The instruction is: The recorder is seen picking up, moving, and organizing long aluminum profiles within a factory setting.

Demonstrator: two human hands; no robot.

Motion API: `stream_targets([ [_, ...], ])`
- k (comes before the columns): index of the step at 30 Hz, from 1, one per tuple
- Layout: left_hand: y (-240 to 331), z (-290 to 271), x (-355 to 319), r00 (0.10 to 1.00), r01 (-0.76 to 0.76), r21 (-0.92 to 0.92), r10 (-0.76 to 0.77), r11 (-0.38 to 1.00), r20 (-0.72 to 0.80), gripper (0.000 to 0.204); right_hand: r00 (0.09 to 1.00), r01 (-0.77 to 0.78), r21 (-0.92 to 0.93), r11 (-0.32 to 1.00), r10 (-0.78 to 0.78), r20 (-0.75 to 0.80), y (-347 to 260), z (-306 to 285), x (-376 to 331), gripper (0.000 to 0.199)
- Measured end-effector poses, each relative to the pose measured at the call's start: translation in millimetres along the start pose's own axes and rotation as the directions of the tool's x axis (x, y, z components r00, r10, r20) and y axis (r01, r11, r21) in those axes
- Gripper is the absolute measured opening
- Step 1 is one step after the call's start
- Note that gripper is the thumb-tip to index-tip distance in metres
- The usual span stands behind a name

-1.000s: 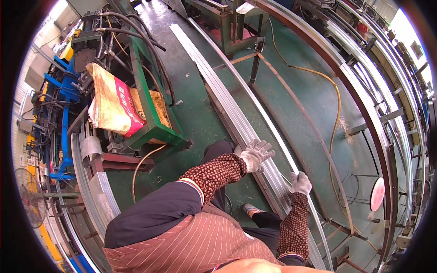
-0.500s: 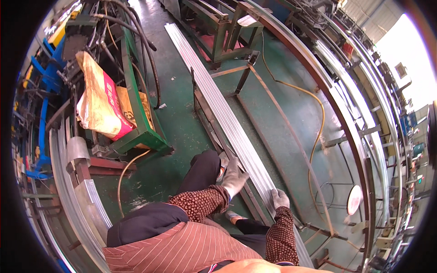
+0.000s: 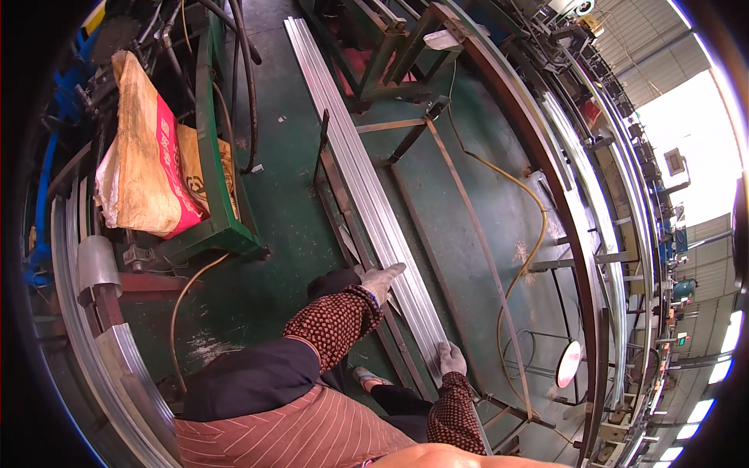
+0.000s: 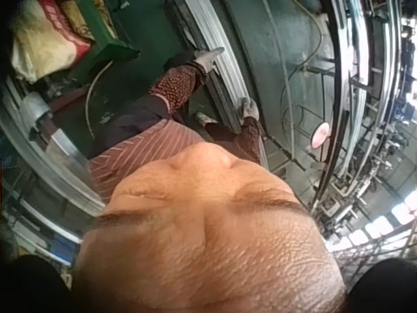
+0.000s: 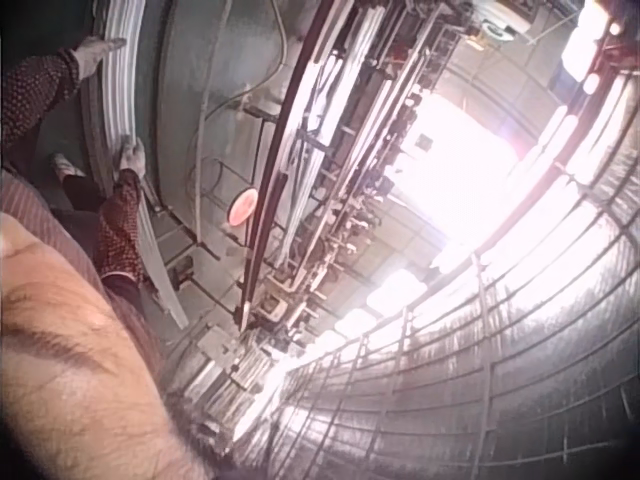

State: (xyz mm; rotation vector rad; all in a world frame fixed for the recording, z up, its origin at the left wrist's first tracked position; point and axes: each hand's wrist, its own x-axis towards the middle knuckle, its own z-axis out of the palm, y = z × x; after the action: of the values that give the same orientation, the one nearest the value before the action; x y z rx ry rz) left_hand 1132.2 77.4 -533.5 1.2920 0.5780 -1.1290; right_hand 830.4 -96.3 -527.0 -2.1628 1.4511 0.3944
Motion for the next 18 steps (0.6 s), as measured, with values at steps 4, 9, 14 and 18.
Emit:
stream_targets([
  [4,-27.7,-12.6,45.5,0.997,-0.03,-0.09,0.036,0.995,0.063,0.102,0.998,0.057,-0.008,0.998,-0.057,0.012,-15.3,3.5,5.0,0.067],
  [9,3.4,-4.5,-27.3,0.998,-0.007,0.028,0.005,1.0,0.062,0.091,1.0,-0.002,-0.043,0.999,0.003,0.019,-10.8,2.8,5.3,0.066],
  [14,-18.7,-9.6,8.8,0.998,-0.05,-0.024,0.05,0.998,0.034,0.096,0.997,0.031,0.011,0.999,-0.031,0.072,-7.9,2.3,9.3,0.075],
  [18,-7.9,-10.1,-3.6,0.992,0.015,-0.098,-0.003,0.995,0.128,0.103,0.999,-0.03,-0.056,0.998,0.031,0.028,-10.5,2.5,4.4,0.073],
])
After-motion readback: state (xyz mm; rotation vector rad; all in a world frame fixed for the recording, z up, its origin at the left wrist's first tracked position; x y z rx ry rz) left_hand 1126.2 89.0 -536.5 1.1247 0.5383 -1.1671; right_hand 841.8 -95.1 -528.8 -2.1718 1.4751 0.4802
